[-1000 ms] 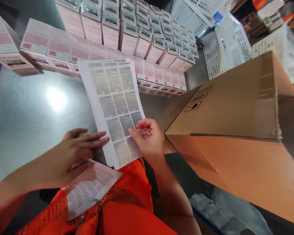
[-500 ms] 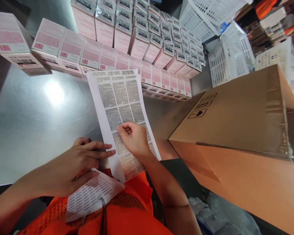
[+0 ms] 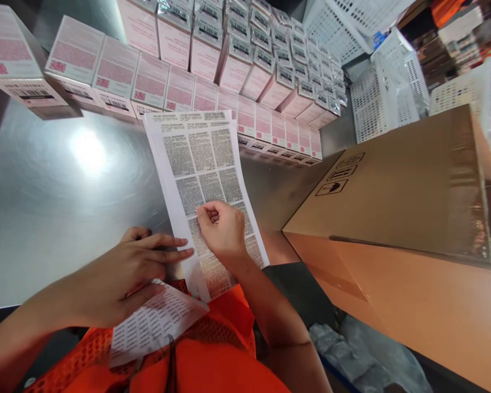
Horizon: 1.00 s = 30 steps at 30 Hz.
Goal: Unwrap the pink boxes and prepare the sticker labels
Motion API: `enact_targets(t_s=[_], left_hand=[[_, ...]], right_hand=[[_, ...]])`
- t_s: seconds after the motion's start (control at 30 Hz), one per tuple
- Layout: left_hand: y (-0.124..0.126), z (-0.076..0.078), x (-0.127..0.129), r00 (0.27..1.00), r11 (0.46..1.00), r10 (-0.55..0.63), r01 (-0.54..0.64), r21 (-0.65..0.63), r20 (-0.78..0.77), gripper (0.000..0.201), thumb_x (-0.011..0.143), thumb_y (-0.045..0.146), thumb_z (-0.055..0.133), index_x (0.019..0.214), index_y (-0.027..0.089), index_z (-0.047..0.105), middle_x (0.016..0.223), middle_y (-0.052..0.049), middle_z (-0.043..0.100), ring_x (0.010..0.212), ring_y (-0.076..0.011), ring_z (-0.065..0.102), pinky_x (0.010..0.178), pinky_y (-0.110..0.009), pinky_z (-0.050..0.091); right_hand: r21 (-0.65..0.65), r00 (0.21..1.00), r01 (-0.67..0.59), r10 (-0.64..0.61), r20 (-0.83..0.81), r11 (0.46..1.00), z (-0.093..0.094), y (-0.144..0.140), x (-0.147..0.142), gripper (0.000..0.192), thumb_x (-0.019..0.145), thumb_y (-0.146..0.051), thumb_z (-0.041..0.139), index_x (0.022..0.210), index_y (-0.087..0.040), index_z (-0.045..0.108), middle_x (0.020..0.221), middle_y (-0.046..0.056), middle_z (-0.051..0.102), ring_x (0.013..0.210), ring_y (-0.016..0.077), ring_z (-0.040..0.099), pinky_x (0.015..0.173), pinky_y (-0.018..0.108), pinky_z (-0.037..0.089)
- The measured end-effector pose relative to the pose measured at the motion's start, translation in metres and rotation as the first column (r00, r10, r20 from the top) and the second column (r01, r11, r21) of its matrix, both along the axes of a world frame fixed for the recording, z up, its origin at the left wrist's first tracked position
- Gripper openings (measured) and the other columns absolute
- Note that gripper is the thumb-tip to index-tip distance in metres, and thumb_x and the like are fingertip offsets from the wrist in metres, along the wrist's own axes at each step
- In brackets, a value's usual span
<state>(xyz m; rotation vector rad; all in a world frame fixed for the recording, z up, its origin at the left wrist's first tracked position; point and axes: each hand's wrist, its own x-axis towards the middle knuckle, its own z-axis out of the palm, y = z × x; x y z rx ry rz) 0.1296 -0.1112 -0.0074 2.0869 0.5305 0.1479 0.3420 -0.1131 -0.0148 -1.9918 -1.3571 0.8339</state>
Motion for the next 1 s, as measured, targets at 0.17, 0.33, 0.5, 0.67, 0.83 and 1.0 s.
enact_targets(t_s=[0.17,0.33,0.5,0.67,0.83,1.0], left_hand=[[0.001,0.001,0.000,1.000,1.000,-0.005,0.005,0.006,0.004,0.023,0.086,0.017,0.059,0.094,0.032,0.073,0.142,0.008,0.061,0.136,-0.0249,0.046,0.098,-0.044,0.028],[0.001,-0.002,0.000,1.000,1.000,-0.007,0.007,0.010,-0.003,0.025,0.085,0.016,0.059,0.097,0.033,0.073,0.143,0.007,0.060,0.137,-0.0244,0.045,0.098,-0.045,0.028],[-0.004,0.004,-0.003,0.999,0.997,-0.001,-0.003,0.079,0.046,0.019,0.090,0.018,0.056,0.095,0.027,0.072,0.137,0.000,0.064,0.135,-0.0274,0.048,0.101,-0.047,0.028],[0.001,0.018,-0.017,0.996,0.996,0.085,-0.084,0.033,-0.030,0.029,0.098,0.027,0.045,0.091,0.025,0.073,0.099,-0.004,0.074,0.094,-0.0228,0.066,0.083,-0.038,0.044],[0.022,0.015,-0.019,0.957,0.949,0.236,-0.264,-0.173,-0.168,0.022,0.092,0.032,0.054,0.096,0.026,0.075,0.083,0.000,0.074,0.070,-0.0167,0.066,0.061,-0.026,0.044],[0.029,0.006,-0.011,0.813,0.699,0.555,-0.570,-0.432,-0.174,0.031,0.070,0.041,0.080,0.093,0.022,0.071,0.085,-0.001,0.074,0.075,-0.0190,0.069,0.063,-0.025,0.050]], right_hand=[[0.017,1.000,-0.005,0.005,0.005,1.000,-0.001,-0.001,0.000,0.019,0.083,-0.035,0.066,0.075,-0.019,0.072,0.064,-0.001,0.069,0.057,0.0137,0.063,0.056,0.023,0.047],[0.061,0.995,-0.033,0.027,0.101,0.998,-0.001,-0.003,-0.004,0.016,0.082,-0.031,0.066,0.071,-0.020,0.069,0.064,-0.001,0.067,0.057,0.0138,0.060,0.059,0.026,0.046],[0.127,0.984,0.011,-0.033,0.176,0.992,-0.005,-0.004,-0.004,0.019,0.079,-0.031,0.070,0.069,-0.021,0.057,0.070,-0.003,0.060,0.057,0.0125,0.055,0.064,0.029,0.046],[0.032,0.985,0.148,-0.145,-0.094,0.988,-0.011,0.000,0.009,0.040,0.068,-0.037,0.080,0.088,-0.024,0.048,0.079,-0.006,0.053,0.052,0.0095,0.051,0.057,0.028,0.048],[0.050,0.950,-0.144,0.152,-0.272,0.988,0.014,-0.013,0.016,0.027,0.083,-0.038,0.070,0.105,-0.024,0.061,0.088,-0.001,0.065,0.076,0.0149,0.065,0.063,0.026,0.049],[-0.028,0.866,-0.494,0.489,-0.099,0.869,0.040,-0.030,0.012,0.008,0.089,-0.026,0.069,0.094,-0.026,0.075,0.090,-0.001,0.075,0.085,0.0155,0.068,0.076,0.027,0.049]])
